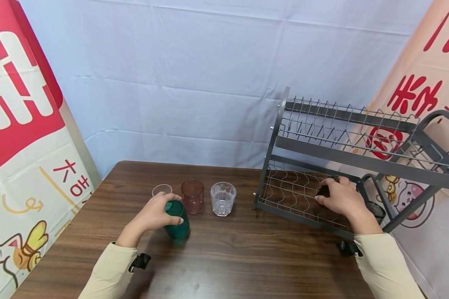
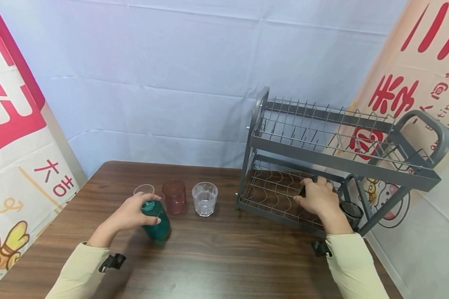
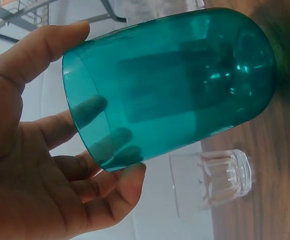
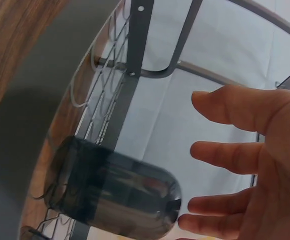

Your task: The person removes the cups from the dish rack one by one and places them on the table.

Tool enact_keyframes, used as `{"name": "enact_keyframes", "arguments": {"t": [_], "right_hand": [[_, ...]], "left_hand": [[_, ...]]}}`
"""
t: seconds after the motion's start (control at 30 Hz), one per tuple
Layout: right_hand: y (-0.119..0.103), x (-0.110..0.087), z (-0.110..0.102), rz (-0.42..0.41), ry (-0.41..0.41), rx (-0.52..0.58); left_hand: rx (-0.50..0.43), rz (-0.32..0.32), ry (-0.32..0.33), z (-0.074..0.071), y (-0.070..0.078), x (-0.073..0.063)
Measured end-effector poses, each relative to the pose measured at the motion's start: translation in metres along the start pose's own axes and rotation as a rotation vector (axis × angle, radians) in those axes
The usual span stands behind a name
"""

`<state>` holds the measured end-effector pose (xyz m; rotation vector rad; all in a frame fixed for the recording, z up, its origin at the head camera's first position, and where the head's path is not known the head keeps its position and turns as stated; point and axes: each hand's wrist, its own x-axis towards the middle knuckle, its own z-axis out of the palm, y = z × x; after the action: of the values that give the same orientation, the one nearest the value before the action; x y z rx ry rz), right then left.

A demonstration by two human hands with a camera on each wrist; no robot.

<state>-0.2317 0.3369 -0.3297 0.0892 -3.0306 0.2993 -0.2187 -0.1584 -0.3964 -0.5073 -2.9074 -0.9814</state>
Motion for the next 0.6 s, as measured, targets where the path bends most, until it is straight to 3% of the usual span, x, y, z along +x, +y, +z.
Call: {"name": "enact_keyframes", "arguments": {"t": [0.27, 0.6], "right_hand": [[0.012, 0.006, 0.004, 0.039, 0.032, 0.007], [0.023, 0.011, 0.006, 0.044, 0.065, 0.021]], "left_hand": [[0.029, -0.014, 0.029, -0.005, -0.01, -0.003], [-0.012, -0.037, 0.054, -0.012, -0.017, -0.006]]}}
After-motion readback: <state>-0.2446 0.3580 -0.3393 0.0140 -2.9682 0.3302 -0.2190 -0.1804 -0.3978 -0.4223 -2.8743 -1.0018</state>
